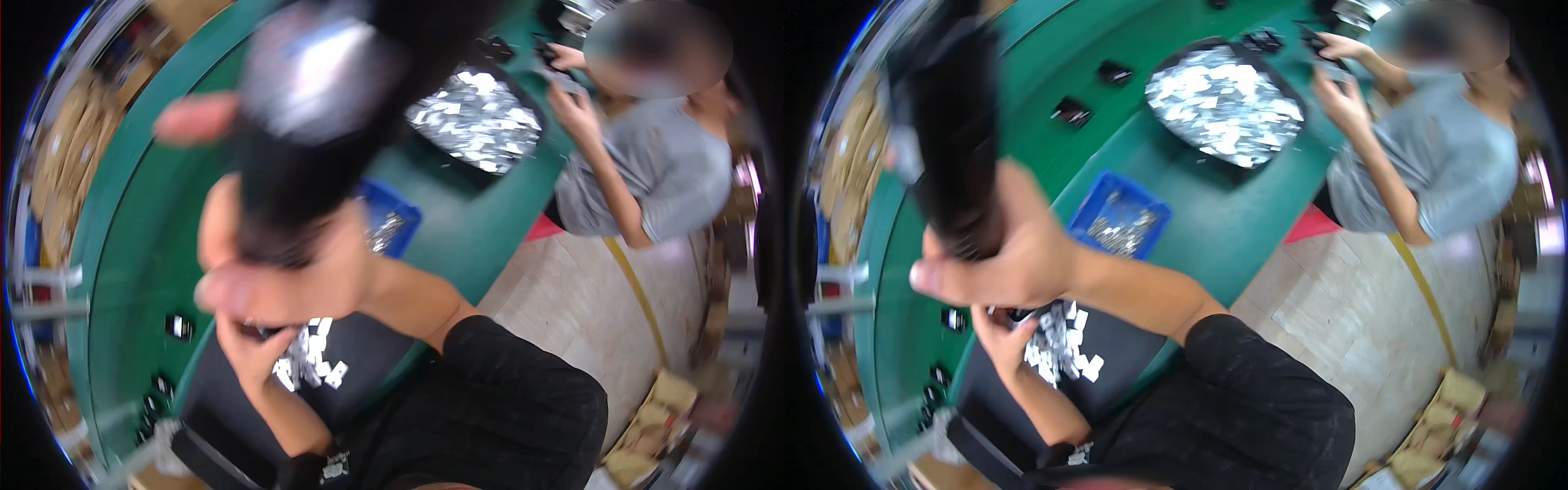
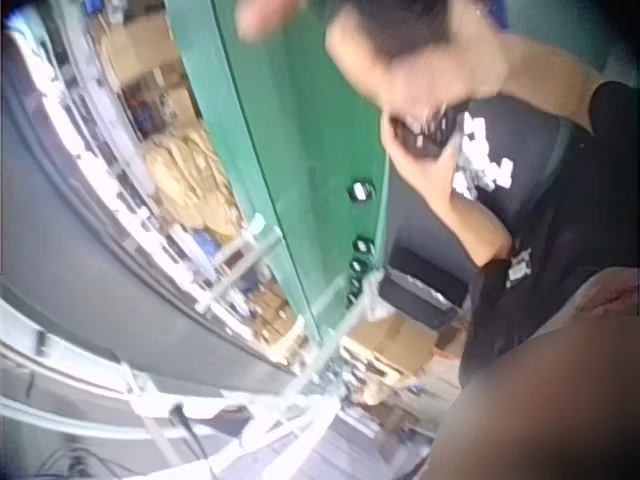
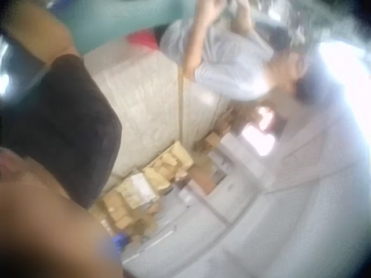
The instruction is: Assemble electronic components by attaching metal plates with screws using a powered screwdriver.
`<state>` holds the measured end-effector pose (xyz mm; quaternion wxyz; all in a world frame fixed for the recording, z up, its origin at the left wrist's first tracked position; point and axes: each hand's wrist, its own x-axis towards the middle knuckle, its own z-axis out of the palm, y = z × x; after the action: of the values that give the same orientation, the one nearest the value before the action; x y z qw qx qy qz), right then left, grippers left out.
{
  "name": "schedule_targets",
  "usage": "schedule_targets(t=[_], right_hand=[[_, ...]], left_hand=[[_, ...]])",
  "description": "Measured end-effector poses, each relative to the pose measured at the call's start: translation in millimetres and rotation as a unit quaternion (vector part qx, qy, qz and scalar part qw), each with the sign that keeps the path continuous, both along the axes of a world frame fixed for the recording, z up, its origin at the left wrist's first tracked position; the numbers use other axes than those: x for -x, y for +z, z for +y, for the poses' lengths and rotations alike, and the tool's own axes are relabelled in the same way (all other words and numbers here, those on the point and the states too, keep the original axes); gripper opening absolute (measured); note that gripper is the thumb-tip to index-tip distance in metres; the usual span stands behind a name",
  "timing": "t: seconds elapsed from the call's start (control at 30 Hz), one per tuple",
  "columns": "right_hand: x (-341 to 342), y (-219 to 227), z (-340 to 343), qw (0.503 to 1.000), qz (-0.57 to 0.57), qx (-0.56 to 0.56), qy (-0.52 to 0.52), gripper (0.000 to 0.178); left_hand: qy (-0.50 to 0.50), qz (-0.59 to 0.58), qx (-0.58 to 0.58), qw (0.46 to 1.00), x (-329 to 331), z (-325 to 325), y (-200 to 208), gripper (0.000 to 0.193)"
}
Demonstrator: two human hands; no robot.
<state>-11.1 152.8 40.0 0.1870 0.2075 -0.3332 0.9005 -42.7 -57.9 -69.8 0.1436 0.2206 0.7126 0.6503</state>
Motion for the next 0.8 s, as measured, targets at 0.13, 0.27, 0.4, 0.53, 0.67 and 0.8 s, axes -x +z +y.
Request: schedule_targets(t=[0.13,0.27,0.4,0.53,0.67,0.8], right_hand=[[-7,-4,19,0.986,0.048,-0.127,-0.094,0.068],[-12,5,5,0.993,0.057,-0.099,-0.029,0.057],[-12,3,-5,0.991,0.055,-0.114,-0.04,0.058],[-15,3,-2,0.979,0.066,-0.166,-0.094,0.055],[-18,1,4,0.976,0.087,-0.178,-0.087,0.054],[-16,0,3,0.973,0.088,-0.198,-0.077,0.055]], left_hand=[[-0.048,0.073,-0.042,0.995,3,34,16,0.094],[-0.035,0.191,-0.05,0.98,7,31,22,0.088],[-0.014,0.213,-0.017,0.977,3,23,26,0.09],[-0.024,0.246,-0.047,0.968,4,27,23,0.091],[-0.028,0.255,-0.048,0.965,4,26,23,0.09],[-0.031,0.258,-0.052,0.964,5,25,23,0.09]])
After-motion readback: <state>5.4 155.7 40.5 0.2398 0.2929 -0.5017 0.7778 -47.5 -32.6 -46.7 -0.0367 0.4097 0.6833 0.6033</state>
